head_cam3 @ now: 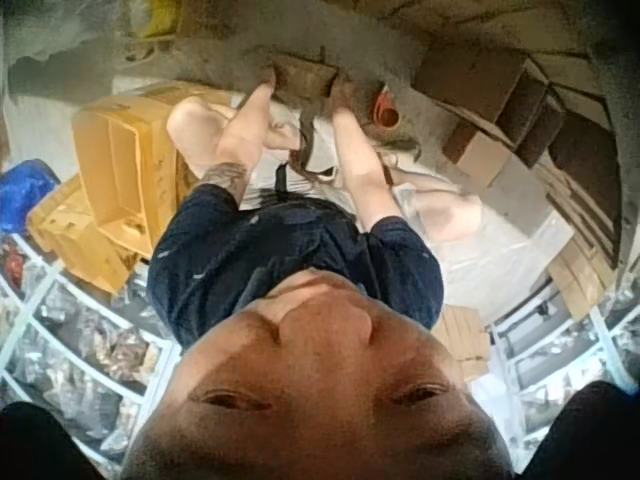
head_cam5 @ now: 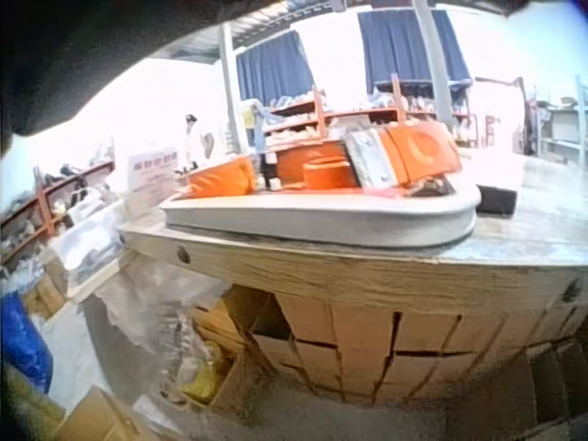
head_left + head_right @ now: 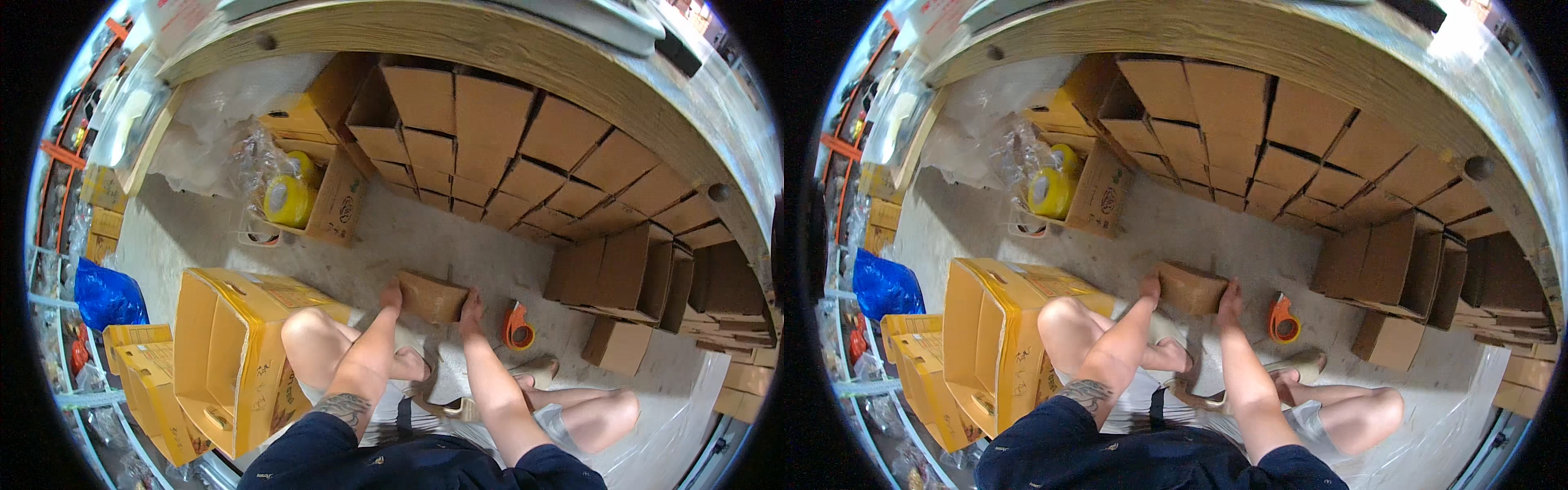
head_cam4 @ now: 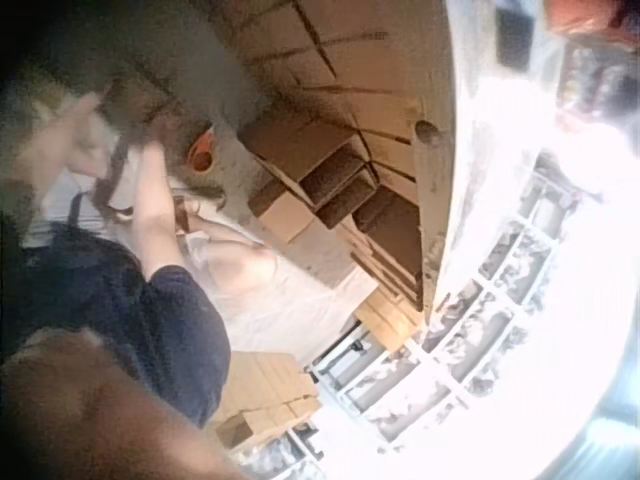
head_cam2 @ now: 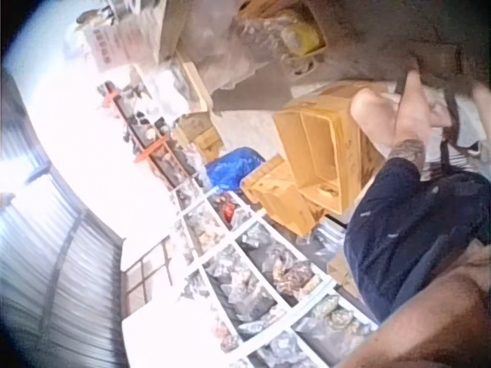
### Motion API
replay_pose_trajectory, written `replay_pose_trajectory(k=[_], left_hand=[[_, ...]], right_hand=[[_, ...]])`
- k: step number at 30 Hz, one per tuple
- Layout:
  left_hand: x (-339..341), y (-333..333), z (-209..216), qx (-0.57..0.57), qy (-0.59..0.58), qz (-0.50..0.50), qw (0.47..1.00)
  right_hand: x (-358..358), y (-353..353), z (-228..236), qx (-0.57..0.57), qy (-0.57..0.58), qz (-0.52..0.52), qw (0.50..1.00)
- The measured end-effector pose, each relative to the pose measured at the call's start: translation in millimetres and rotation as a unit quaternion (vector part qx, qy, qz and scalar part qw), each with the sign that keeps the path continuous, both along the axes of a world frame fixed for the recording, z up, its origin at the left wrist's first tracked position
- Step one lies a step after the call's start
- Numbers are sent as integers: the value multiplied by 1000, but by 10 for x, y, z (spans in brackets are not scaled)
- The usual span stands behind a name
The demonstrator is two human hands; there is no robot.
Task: The person assembles small cardboard boxes by folding flaps and sealing them with a handheld tape dispenser. They repeatedly pick up flat boxes, fold them into shape, apply tape to the seams, and place the finished boxes into a larger yellow container.
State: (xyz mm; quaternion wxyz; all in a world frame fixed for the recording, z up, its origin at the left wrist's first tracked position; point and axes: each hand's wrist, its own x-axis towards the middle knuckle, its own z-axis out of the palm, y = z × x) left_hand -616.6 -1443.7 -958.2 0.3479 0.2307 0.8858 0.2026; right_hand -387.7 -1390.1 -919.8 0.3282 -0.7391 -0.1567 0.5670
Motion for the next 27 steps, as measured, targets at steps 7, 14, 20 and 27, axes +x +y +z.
replay_pose_trajectory(k=[7,14,20,27], left_hand=[[98,-140,-345,194,-290,298,889],[1205,-66,1008,350,-399,385,755],[1395,-443,2704,349,-487,188,779],[860,-819,3391,430,-495,132,743]], right_hand=[[-185,527,2707,368,-44,544,753],[-1435,1073,4538,652,-159,507,541],[-2273,2091,4948,613,-470,458,440],[-2484,2485,4831,490,-544,521,439]])
